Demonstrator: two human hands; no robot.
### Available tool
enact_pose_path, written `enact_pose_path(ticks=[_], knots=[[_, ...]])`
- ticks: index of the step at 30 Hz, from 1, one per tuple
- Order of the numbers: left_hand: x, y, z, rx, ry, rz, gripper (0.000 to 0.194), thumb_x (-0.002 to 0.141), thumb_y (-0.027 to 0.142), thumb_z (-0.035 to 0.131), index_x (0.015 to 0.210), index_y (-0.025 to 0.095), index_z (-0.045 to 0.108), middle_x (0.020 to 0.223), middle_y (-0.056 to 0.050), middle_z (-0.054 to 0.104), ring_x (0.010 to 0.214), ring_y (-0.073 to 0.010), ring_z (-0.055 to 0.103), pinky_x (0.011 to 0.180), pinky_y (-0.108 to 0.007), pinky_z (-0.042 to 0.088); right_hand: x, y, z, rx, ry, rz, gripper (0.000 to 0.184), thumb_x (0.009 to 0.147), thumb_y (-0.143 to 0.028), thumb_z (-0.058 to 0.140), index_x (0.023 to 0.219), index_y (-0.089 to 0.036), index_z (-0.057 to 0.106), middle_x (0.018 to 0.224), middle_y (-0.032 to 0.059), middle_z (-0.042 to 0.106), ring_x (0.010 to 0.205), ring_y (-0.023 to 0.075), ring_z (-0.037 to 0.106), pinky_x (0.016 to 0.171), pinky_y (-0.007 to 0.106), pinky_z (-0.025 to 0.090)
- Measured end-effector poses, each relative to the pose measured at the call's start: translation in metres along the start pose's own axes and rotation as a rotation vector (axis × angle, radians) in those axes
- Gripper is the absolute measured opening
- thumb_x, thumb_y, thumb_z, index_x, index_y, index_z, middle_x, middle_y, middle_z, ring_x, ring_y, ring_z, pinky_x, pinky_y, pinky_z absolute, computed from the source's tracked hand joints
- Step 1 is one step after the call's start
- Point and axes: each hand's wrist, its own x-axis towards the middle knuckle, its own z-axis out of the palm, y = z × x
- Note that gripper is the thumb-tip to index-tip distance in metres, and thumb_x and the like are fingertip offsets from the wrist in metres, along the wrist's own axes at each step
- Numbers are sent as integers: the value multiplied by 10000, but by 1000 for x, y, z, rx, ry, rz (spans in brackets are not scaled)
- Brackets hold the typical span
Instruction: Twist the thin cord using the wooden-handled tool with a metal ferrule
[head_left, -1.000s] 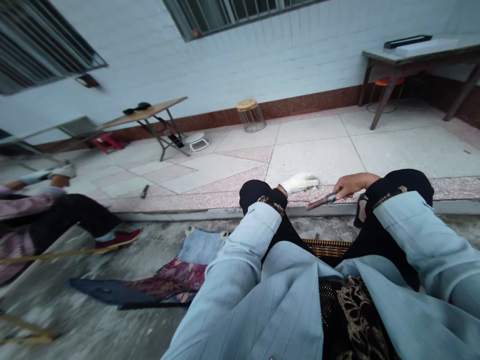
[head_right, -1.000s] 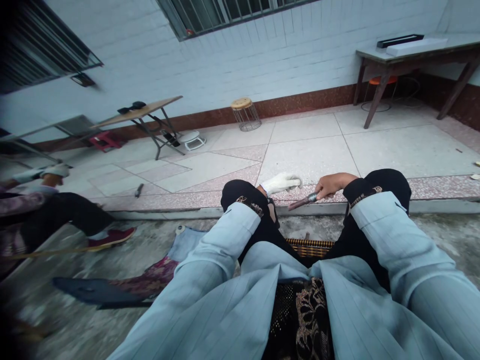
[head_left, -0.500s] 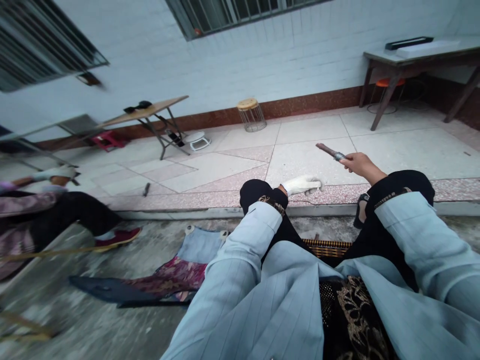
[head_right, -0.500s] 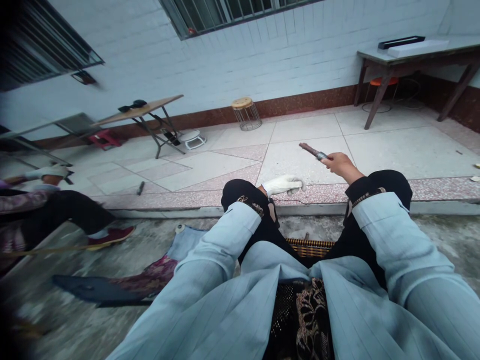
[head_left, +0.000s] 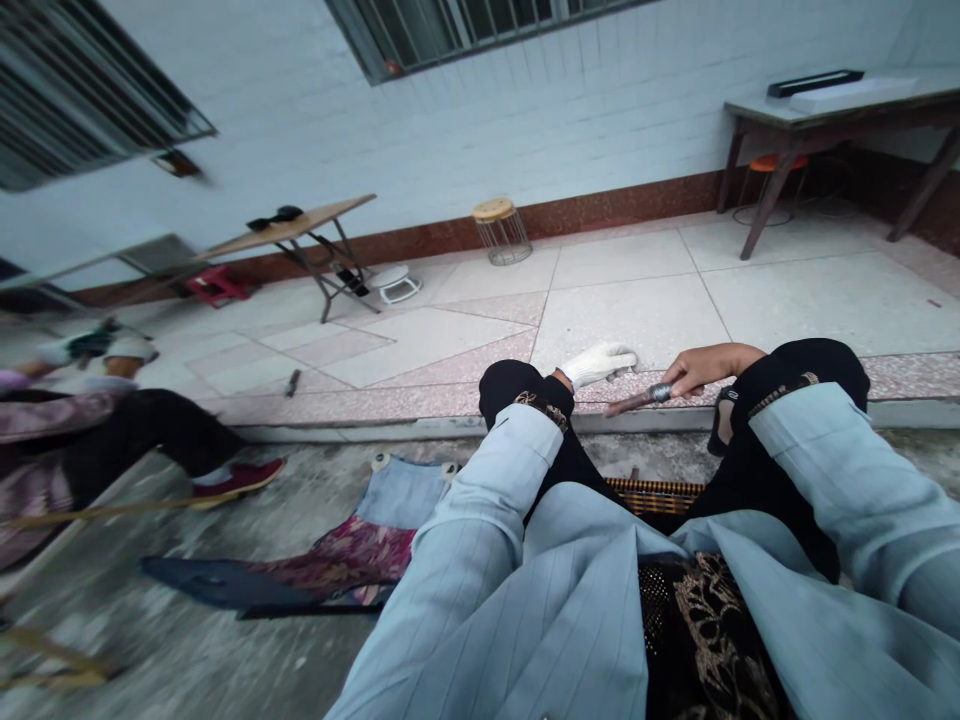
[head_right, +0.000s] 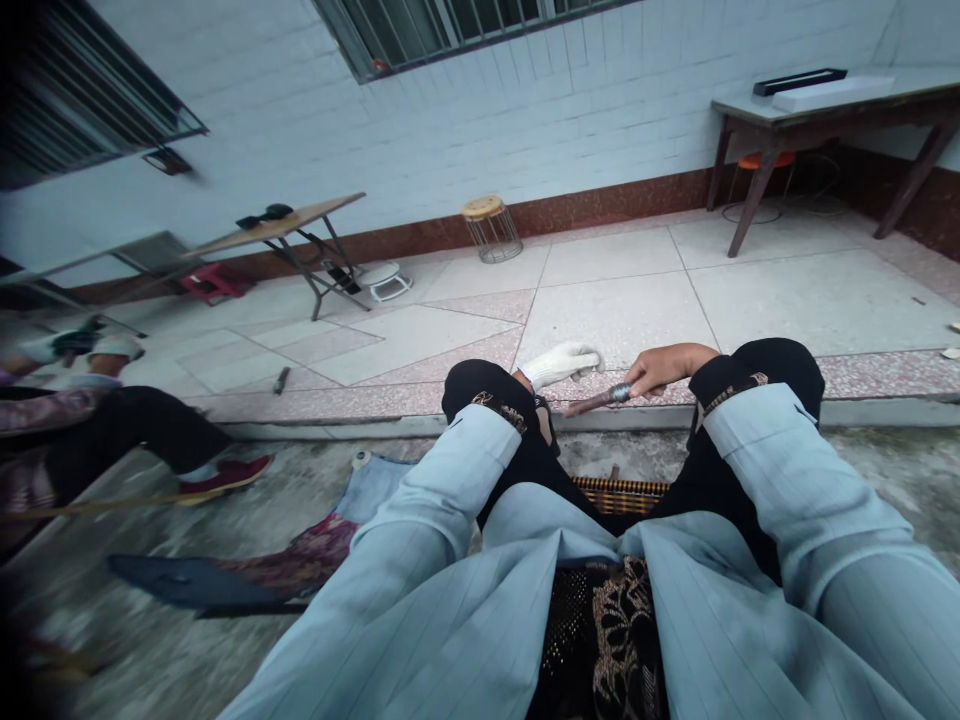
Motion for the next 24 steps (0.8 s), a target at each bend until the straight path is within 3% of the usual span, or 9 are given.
enact_pose_path(ticks=[2,7,11,14,16,19,21,24], knots=[[0,0,1,4,13,-8,315,868,427,546,892,141,675,687,-14,570,569,-103,472,535,-234,395,-6,-8,-3,93,79,-107,368,803,-527,653,809,-160,680,613,-28,549,584,111,455,610,265,356],[-8,6,5,-77,-15,-21,327,906,443,536,931,154,685,645,-32,554,582,-119,480,553,-249,412,-10,-11,-11,365,631,-158,367,848,-503,626,697,-169,600,588,-17,531,551,102,445,570,253,357],[-14,16,6,-98,-62,-22,288,892,427,563,911,174,699,671,-42,572,604,-126,520,571,-259,439,-3,2,-17,464,947,-1,351,854,-479,642,695,-170,595,574,8,548,507,102,448,494,244,357],[-19,21,5,-94,-97,-74,285,872,450,573,908,203,712,678,-46,592,625,-144,558,577,-271,460,0,8,-20,339,1073,201,334,883,-454,608,761,-147,652,583,37,590,507,116,487,493,251,379],[-23,22,3,-82,-93,-109,282,838,468,609,892,214,719,676,-55,608,641,-168,586,564,-285,466,1,10,-21,142,1069,344,316,883,-434,600,846,-137,702,639,65,644,562,145,551,529,264,395],[-26,19,1,-63,-79,-135,263,788,471,665,833,219,720,661,-64,621,639,-191,604,534,-298,462,3,14,-18,-239,960,484,335,853,-453,610,970,-167,739,852,113,720,753,216,634,600,291,406],[-24,15,0,-51,-61,-123,246,784,462,669,819,223,717,660,-58,626,628,-183,594,525,-291,455,5,18,-15,-414,839,508,337,841,-454,612,988,-182,746,941,126,724,825,239,638,624,299,400],[-16,10,2,-46,-47,-84,233,817,438,634,838,220,715,698,-43,639,618,-152,559,533,-263,443,7,22,-9,-426,535,442,287,824,-415,627,927,-178,750,814,99,709,713,199,614,601,290,383]])
